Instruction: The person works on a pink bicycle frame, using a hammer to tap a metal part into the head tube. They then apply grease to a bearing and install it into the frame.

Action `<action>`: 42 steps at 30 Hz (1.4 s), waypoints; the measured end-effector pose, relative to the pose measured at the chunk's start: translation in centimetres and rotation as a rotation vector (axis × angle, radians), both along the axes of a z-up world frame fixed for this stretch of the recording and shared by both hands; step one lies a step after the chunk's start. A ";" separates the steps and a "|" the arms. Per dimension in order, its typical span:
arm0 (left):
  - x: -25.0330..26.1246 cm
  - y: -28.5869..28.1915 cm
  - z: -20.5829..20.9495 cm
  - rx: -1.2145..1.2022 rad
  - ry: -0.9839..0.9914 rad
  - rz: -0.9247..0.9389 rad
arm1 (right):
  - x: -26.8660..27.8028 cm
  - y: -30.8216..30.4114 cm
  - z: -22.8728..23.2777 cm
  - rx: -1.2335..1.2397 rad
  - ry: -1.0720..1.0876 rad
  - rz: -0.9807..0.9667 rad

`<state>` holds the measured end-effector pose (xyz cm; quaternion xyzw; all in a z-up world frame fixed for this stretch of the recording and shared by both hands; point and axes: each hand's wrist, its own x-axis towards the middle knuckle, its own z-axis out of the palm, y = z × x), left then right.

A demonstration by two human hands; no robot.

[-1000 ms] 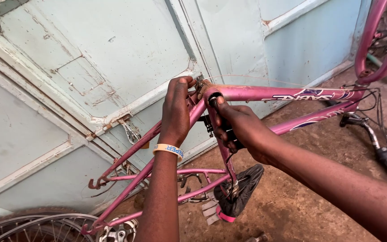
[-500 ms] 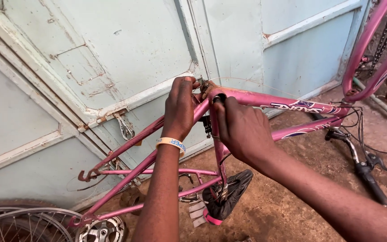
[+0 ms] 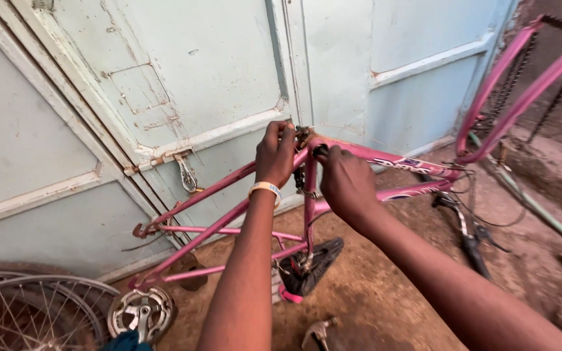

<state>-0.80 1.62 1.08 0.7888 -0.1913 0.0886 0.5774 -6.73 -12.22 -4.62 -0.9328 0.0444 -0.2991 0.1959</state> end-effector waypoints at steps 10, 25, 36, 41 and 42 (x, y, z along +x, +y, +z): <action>-1.2 0.3 1.1 0.025 0.090 0.052 | 1.9 0.8 2.3 1.609 0.369 0.156; -0.6 0.0 0.2 -0.064 0.036 0.086 | -0.7 0.7 1.5 1.023 0.182 0.203; 1.8 -0.4 -1.6 -0.116 -0.055 0.104 | -13.7 -2.0 11.8 1.310 0.312 0.242; 3.9 -0.8 -2.7 -0.100 -0.162 0.110 | -19.8 -3.8 14.1 1.535 0.280 0.390; 3.4 -0.8 -2.8 -0.096 -0.247 0.130 | -21.0 -3.7 14.6 1.447 0.298 0.314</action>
